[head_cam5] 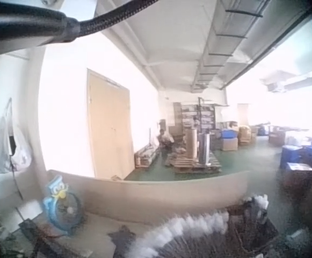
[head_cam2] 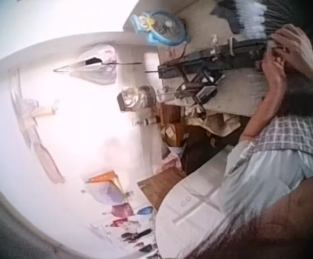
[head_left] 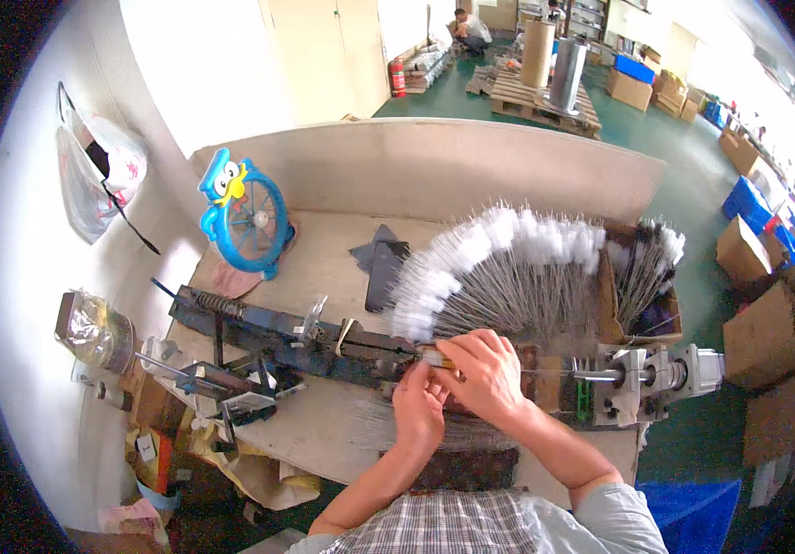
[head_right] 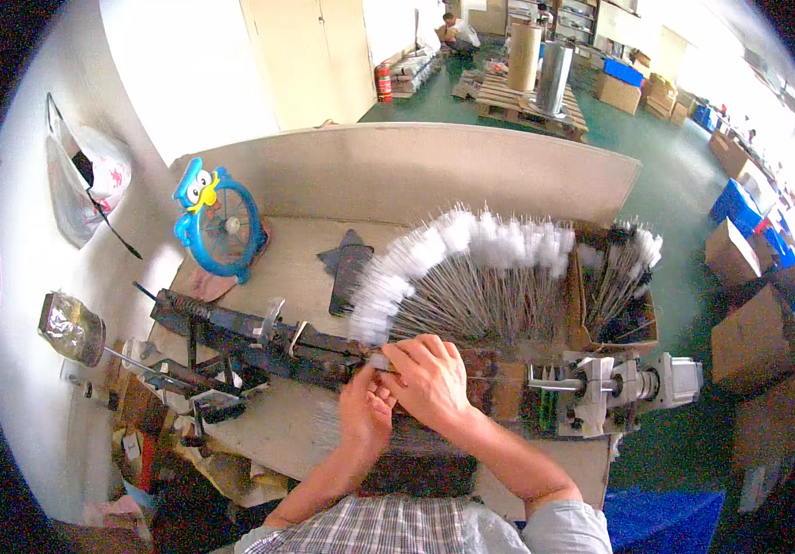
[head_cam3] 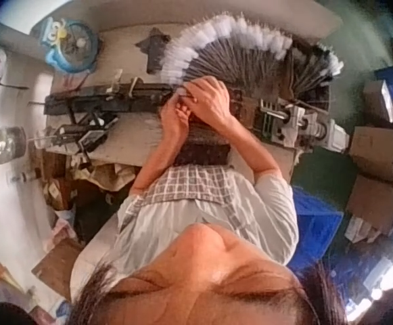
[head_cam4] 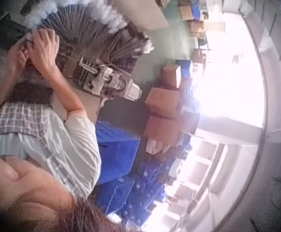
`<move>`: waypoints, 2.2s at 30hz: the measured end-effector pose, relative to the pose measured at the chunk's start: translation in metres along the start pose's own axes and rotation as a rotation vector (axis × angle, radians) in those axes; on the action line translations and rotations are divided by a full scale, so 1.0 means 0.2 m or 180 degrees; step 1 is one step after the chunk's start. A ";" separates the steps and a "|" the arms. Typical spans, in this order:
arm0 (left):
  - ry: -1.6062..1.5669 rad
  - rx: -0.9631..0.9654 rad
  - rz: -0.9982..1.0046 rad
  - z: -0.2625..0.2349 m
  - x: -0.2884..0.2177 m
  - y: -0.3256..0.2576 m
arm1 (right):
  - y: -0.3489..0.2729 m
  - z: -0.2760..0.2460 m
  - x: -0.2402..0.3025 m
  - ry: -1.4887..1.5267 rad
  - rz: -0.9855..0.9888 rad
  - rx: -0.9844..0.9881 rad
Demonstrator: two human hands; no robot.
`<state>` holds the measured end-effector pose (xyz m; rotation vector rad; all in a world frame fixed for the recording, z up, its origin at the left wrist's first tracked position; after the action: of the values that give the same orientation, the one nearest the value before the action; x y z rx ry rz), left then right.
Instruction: Assembling small brush heads onto metal rods using a specialized industrial machine.
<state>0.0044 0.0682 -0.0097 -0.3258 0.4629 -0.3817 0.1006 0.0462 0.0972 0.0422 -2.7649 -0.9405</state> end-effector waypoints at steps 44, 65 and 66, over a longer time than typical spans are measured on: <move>0.0150 -0.0037 0.0487 0.00 -0.01 -0.01 | -0.04 -0.04 -0.01 0.0076 -0.0080 -0.0051; -0.0173 -0.0111 0.0232 0.01 0.00 0.00 | -0.01 -0.03 0.00 0.0253 -0.0046 0.0065; -0.0175 -0.0112 0.0226 0.01 0.01 0.00 | -0.02 -0.02 -0.01 0.0195 -0.0037 0.0035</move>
<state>0.0059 0.0676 -0.0088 -0.3521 0.4266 -0.2951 0.1034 0.0409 0.0984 0.0873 -2.7167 -0.9113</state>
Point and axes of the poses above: each hand's wrist, its own y-axis towards the middle knuckle, its own z-axis out of the palm, x = y × z, the point moved 7 cm from there along y, towards the middle knuckle, and after that the axes turned 14 degrees about -y, right-handed, at the moved point
